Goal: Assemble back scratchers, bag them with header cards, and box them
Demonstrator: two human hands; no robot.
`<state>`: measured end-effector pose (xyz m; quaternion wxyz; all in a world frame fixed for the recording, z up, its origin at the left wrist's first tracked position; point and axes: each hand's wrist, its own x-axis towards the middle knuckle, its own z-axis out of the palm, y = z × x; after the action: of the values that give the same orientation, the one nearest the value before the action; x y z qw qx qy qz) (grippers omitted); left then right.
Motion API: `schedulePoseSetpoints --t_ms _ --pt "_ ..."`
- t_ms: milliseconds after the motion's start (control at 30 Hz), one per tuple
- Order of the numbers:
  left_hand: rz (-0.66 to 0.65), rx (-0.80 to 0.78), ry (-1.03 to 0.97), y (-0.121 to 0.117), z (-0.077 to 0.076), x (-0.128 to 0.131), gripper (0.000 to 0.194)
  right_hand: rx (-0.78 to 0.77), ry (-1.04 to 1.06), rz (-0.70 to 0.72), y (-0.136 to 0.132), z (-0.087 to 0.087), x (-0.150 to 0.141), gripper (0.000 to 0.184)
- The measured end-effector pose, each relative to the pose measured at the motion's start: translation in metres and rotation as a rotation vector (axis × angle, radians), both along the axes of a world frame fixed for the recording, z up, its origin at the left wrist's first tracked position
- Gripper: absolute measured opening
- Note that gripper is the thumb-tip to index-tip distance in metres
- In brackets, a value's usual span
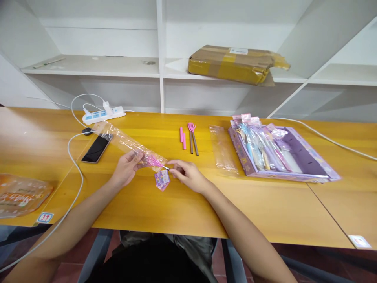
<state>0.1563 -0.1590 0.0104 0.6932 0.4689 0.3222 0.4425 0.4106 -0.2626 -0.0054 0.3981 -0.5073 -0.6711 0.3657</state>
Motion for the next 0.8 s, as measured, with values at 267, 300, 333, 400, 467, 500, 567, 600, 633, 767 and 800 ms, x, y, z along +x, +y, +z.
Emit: schedulePoseSetpoints --t_ms 267,300,333,400,467,500,567,600,633,767,800 --pt "-0.106 -0.020 0.000 -0.008 -0.011 0.005 0.037 -0.061 0.167 0.009 0.001 -0.010 -0.009 0.060" --pt "-0.122 -0.018 0.008 -0.009 -0.011 0.006 0.036 -0.059 0.172 0.000 0.001 -0.010 -0.011 0.059" --pt "-0.135 -0.016 0.018 -0.010 -0.011 0.006 0.036 -0.053 0.175 -0.008 0.000 -0.010 -0.012 0.059" --pt "-0.144 -0.014 0.031 -0.012 -0.011 0.007 0.035 -0.043 0.177 -0.015 0.000 -0.009 -0.014 0.058" --pt "-0.120 -0.017 0.021 -0.013 -0.011 0.007 0.035 -0.043 0.186 -0.006 -0.001 -0.008 -0.015 0.057" --pt "-0.097 -0.020 0.007 -0.013 -0.010 0.007 0.034 -0.052 0.196 -0.002 -0.002 -0.007 -0.015 0.057" --pt "-0.037 -0.026 -0.032 -0.010 -0.009 0.006 0.034 -0.087 0.209 0.002 -0.003 -0.004 -0.015 0.053" --pt "-0.002 -0.031 -0.054 -0.008 -0.008 0.006 0.034 -0.112 0.206 0.004 -0.003 -0.003 -0.014 0.049" --pt "0.030 -0.036 -0.074 -0.006 -0.007 0.005 0.034 -0.141 0.195 0.010 -0.003 -0.002 -0.013 0.044" --pt "0.110 -0.061 -0.126 0.003 -0.003 0.000 0.036 -0.194 0.163 0.036 -0.002 0.002 -0.010 0.039" --pt "0.112 -0.062 -0.129 0.005 -0.003 0.000 0.036 -0.189 0.161 0.034 -0.002 0.002 -0.009 0.040"
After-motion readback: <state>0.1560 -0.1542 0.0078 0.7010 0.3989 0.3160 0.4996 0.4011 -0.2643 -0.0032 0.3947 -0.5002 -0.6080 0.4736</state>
